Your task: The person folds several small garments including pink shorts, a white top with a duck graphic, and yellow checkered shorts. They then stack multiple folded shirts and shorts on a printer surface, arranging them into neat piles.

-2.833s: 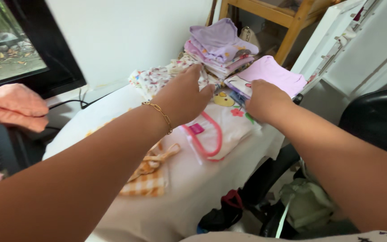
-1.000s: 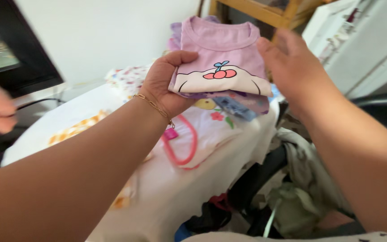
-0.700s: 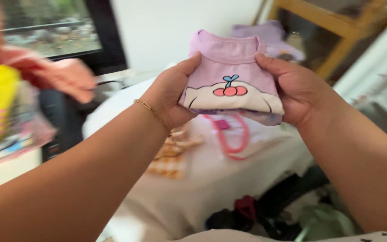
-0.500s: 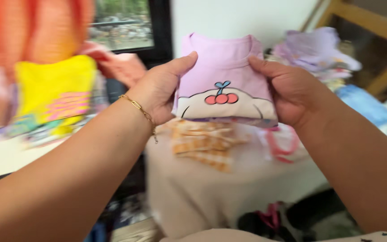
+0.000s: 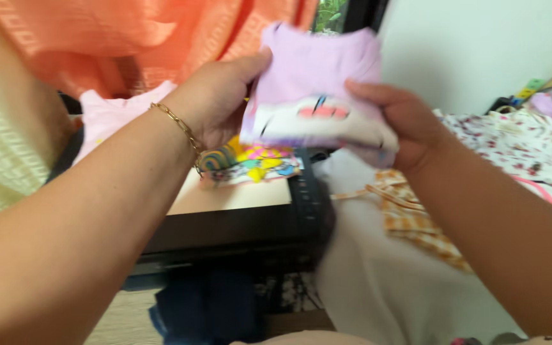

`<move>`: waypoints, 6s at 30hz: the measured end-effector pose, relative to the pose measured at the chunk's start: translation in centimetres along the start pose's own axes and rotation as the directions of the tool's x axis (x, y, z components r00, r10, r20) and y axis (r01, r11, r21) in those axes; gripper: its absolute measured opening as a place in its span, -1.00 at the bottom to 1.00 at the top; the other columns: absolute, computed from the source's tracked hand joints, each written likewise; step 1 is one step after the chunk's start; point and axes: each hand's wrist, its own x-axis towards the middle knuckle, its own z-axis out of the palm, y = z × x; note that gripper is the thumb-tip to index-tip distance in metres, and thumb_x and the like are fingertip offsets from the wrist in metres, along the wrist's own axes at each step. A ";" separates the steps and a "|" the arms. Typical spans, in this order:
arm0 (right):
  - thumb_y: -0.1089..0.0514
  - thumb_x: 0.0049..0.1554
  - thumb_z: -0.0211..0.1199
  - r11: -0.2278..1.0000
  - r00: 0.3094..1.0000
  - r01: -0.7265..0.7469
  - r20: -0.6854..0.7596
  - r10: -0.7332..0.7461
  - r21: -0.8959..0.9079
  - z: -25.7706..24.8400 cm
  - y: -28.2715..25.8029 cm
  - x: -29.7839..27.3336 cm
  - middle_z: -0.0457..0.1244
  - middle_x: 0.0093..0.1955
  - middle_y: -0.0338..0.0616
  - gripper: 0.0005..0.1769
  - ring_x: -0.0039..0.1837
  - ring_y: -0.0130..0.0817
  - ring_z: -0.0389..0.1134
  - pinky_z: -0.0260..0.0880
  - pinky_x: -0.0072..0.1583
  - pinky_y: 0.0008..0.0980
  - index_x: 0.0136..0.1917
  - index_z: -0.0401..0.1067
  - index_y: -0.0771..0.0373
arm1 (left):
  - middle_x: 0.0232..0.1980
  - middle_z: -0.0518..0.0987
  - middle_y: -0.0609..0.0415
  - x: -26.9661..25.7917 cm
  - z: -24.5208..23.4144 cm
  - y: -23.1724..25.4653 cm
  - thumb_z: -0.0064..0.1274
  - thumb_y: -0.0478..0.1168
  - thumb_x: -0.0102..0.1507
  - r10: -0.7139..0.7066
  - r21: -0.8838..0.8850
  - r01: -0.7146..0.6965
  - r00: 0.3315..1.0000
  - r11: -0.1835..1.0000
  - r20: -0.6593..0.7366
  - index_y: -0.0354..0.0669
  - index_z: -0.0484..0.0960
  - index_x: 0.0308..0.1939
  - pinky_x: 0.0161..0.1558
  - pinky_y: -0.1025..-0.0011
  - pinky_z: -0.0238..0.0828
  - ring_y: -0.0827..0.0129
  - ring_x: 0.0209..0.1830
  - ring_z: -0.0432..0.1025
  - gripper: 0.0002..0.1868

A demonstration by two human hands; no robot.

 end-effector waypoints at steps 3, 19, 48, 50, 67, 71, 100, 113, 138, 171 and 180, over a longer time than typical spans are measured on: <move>0.11 0.45 0.16 0.992 0.974 -0.006 0.224 -0.023 0.126 -0.5 -1.6 1.6 0.38 0.17 0.22 -0.58 0.04 -0.04 0.50 0.60 -0.01 -0.17 0.40 0.29 0.51 | 0.05 0.70 -0.08 -1.3 -3.1 0.0 -0.20 0.12 0.40 0.184 0.396 -0.136 0.979 0.908 -0.086 -0.27 0.62 0.14 0.06 0.26 0.49 0.23 -0.04 0.55 -0.44; 0.14 0.39 0.09 0.979 0.983 0.151 -0.124 -0.134 0.139 -1.6 0.2 0.6 0.37 0.23 0.18 -0.59 0.16 -0.06 0.50 0.61 0.10 -0.14 0.37 0.28 0.48 | 0.03 0.65 -0.08 -2.5 -4.7 -5.6 0.24 0.15 0.17 0.313 0.956 -0.280 0.903 -0.087 0.293 -0.12 0.67 0.03 0.10 0.15 0.44 0.03 0.05 0.52 -0.48; 0.14 0.36 0.08 0.967 0.979 0.165 -0.148 -0.137 0.193 -2.5 -0.5 -0.1 0.37 0.23 0.22 -0.55 0.16 0.02 0.51 0.60 0.15 -0.15 0.39 0.26 0.51 | 0.05 0.63 -0.11 -2.6 -5.0 -3.9 0.37 0.33 -0.06 0.257 0.979 -0.202 0.945 -0.024 0.201 -0.13 0.59 0.16 0.10 0.18 0.43 0.05 0.06 0.53 -0.12; 0.13 0.38 0.10 0.966 0.981 0.158 -0.142 -0.131 0.203 -2.5 -0.6 -0.2 0.37 0.22 0.22 -0.55 0.12 0.01 0.51 0.61 0.13 -0.16 0.38 0.26 0.52 | 0.04 0.64 -0.11 -2.6 -4.9 -4.1 0.36 0.27 -0.02 0.272 0.986 -0.166 0.948 -0.024 0.166 -0.09 0.65 0.09 0.10 0.17 0.43 0.03 0.05 0.52 -0.25; 0.16 0.35 0.14 0.995 0.995 0.029 -0.097 -0.019 0.098 -2.4 0.2 0.7 0.30 0.34 0.28 -0.48 0.30 0.04 0.41 0.45 0.28 -0.05 0.47 0.18 0.47 | -0.03 0.72 -0.06 -1.4 -10.3 7.4 0.16 -0.17 0.14 0.160 0.582 0.067 0.930 0.810 -0.330 -0.35 0.57 0.08 -0.01 0.24 0.66 0.24 -0.13 0.68 -0.53; 0.17 0.24 0.14 0.979 0.986 -0.163 -0.006 0.165 0.125 -0.4 2.2 4.2 0.27 0.35 0.28 -0.41 0.33 0.04 0.38 0.39 0.34 0.03 0.46 0.16 0.46 | -0.02 0.68 -0.04 -2.3 -13.0 11.5 0.09 -0.17 0.20 0.065 0.550 0.218 0.892 0.806 -0.448 -0.21 0.48 0.14 -0.02 0.02 0.60 0.22 -0.11 0.65 -0.56; 0.17 0.23 0.07 0.957 0.993 -0.084 -0.104 0.057 -0.278 5.2 5.9 12.5 0.22 0.45 0.01 -0.38 0.34 -0.11 0.36 0.46 0.26 0.04 0.54 0.08 0.04 | -0.05 0.65 -0.02 -8.9 -15.0 12.1 0.10 -0.23 0.18 0.396 0.639 -0.085 0.844 0.765 -0.362 -0.26 0.52 -0.03 0.04 0.19 0.64 0.27 -0.08 0.62 -0.70; 0.29 0.19 0.06 0.942 0.982 -0.059 -0.187 -0.004 -0.329 4.2 6.5 12.8 0.29 0.36 -0.07 -0.25 0.25 -0.21 0.40 0.48 0.23 -0.03 0.58 0.00 -0.14 | 0.05 0.65 0.02 -11.4 -13.6 1.4 0.30 -0.02 0.09 0.461 0.920 0.195 0.887 -0.340 -0.018 0.13 0.52 0.28 -0.07 0.07 0.50 0.01 -0.02 0.55 -0.34; 0.17 0.23 0.18 0.886 0.882 -0.268 -0.466 0.068 -0.379 2.2 4.4 8.5 0.33 0.08 0.03 -0.77 0.09 0.00 0.50 0.58 0.02 -0.15 0.08 0.29 0.35 | -0.30 0.68 -0.03 -3.7 -4.6 -1.8 0.14 0.00 0.20 0.247 0.998 -0.014 0.969 0.060 -0.001 -0.02 0.64 -0.06 -0.19 0.13 0.55 0.11 -0.30 0.63 -0.69; -0.04 0.22 0.27 0.672 0.881 -0.047 -0.348 -0.321 -0.740 2.7 6.8 5.4 0.36 -0.06 -0.15 -0.55 -0.02 -0.39 0.41 0.53 0.01 -0.34 0.16 0.49 0.41 | -0.25 0.67 -0.15 -1.7 -5.4 0.3 0.15 -0.06 0.21 0.425 0.998 -0.039 0.905 0.047 0.015 -0.11 0.65 -0.04 -0.15 0.15 0.51 0.08 -0.27 0.60 -0.69; 0.21 -0.11 0.36 -0.472 0.802 0.305 0.490 -0.342 -0.827 3.7 12.2 4.4 0.11 0.52 0.10 -0.27 0.49 0.22 0.15 0.19 0.42 -0.03 0.36 0.36 0.09 | -0.34 0.68 -0.02 -1.6 -5.4 2.2 0.13 -0.04 0.27 0.397 0.996 -0.020 0.918 0.083 -0.015 -0.15 0.67 -0.11 -0.24 0.25 0.49 0.26 -0.37 0.60 -0.73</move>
